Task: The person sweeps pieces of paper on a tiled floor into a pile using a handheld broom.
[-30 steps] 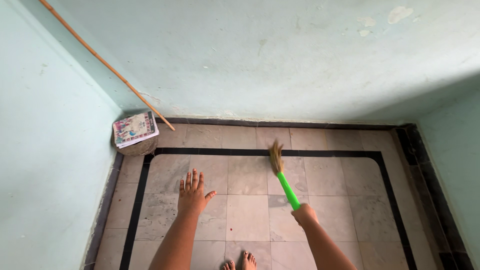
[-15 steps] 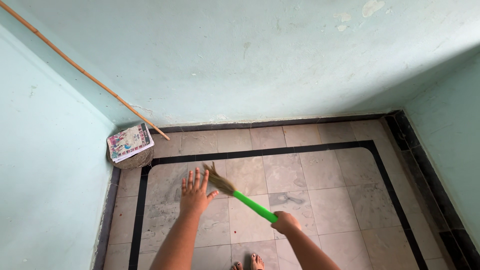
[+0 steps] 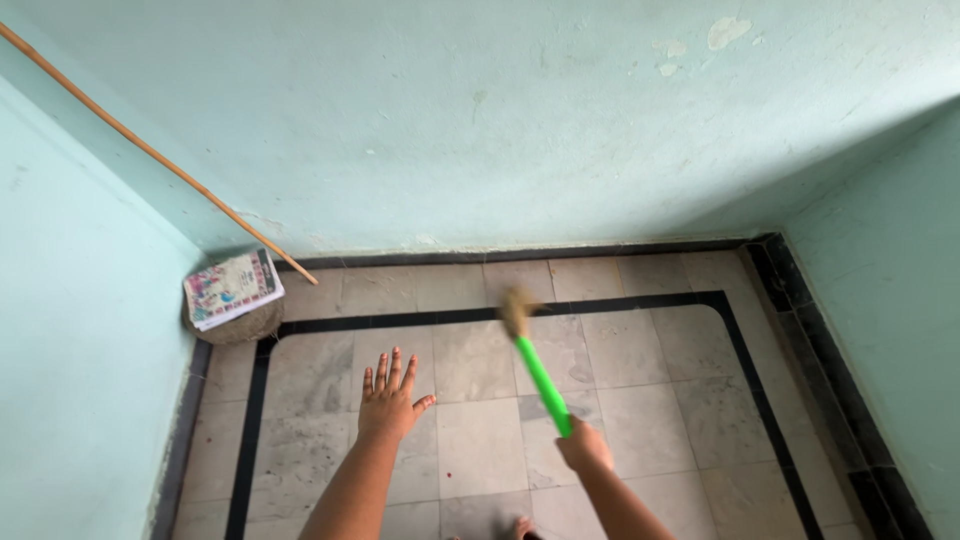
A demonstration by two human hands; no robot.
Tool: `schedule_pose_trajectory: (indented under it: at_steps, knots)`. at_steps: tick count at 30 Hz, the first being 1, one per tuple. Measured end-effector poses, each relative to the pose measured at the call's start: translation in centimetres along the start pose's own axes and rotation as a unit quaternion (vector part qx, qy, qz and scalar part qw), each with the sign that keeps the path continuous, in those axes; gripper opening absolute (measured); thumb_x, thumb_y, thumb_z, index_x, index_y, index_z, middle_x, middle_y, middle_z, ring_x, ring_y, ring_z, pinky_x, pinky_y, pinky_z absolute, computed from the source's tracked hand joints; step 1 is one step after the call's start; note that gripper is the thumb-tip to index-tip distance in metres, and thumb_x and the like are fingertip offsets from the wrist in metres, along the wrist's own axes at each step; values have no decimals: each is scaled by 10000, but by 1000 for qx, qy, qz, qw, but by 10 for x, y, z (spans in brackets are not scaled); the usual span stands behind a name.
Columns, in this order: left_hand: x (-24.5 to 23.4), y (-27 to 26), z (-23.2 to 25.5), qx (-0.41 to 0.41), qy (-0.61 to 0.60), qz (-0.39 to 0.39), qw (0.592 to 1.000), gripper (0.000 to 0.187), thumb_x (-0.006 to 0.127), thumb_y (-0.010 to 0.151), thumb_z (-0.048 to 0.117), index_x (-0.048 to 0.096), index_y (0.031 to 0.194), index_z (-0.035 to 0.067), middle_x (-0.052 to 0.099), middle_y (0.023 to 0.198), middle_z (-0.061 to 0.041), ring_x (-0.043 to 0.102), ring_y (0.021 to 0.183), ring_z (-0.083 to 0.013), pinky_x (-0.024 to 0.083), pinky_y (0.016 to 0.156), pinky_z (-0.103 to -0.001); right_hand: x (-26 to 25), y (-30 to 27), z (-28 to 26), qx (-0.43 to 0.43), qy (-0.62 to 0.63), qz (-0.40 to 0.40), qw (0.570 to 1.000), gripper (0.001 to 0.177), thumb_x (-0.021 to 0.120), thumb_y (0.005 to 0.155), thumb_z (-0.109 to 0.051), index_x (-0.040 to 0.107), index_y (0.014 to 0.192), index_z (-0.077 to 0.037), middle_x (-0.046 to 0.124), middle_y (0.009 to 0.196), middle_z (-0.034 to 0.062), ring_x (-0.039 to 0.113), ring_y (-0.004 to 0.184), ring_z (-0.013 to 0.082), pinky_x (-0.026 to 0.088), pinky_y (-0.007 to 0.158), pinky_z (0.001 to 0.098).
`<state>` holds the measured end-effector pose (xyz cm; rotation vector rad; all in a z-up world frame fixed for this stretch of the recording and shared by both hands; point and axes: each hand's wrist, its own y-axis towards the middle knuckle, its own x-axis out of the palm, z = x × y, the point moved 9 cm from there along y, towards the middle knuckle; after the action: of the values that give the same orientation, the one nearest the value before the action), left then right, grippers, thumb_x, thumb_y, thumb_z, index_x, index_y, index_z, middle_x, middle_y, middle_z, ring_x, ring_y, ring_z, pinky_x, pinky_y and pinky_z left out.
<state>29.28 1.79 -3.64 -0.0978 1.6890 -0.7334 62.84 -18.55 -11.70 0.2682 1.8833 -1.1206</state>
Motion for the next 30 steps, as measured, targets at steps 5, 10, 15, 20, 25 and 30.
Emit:
schedule_pose_trajectory:
  at_steps: [5,10,15,20,25,30]
  knots:
    - [-4,-2,34,40,24,7,999,928,353,930,783,24,1649,297,-38,1732,-31,-25,1583,-236,27,1281,-457,9,-12,-28,-54,-76,-52,994,628,713,896,-364,478,1477,-412,728,1212,-5,686,1145,223,562,959,400]
    - [-26,5,58,65,31,26,997,920,372,924,768,39,1644,303,-24,1730,-23,-2,1583,-223,29,1288,-461,26,21,-15,-98,-112,-64,987,619,715,876,-346,508,1456,-410,724,1228,-33,684,1161,205,561,975,386]
    - [-34,23,78,3,-16,10,1000,911,360,946,757,33,1642,269,-49,1724,-44,-43,1575,-235,31,1279,-456,-14,66,63,-20,-85,-75,993,551,739,878,-392,581,1404,-357,739,1227,-3,694,1162,226,560,973,400]
    - [-38,38,122,0,-10,-4,1000,891,328,949,759,32,1642,283,-48,1724,-28,-45,1579,-221,34,1288,-452,-94,111,146,99,-54,-38,993,512,766,879,-395,635,1371,-335,751,1224,1,707,1157,225,586,958,396]
    - [-51,53,184,10,-19,-4,1000,908,380,935,753,62,1642,281,-40,1730,-21,-29,1582,-219,38,1290,-447,-148,134,161,81,-23,-2,996,505,722,914,-340,606,1403,-283,776,1181,32,740,1093,252,608,898,413]
    - [-71,66,254,55,-35,48,997,920,436,933,740,99,1640,257,1,1724,-50,5,1579,-233,50,1281,-464,-171,121,115,-12,-85,-9,996,633,717,911,-411,466,1492,-406,715,1231,12,691,1136,242,581,934,416]
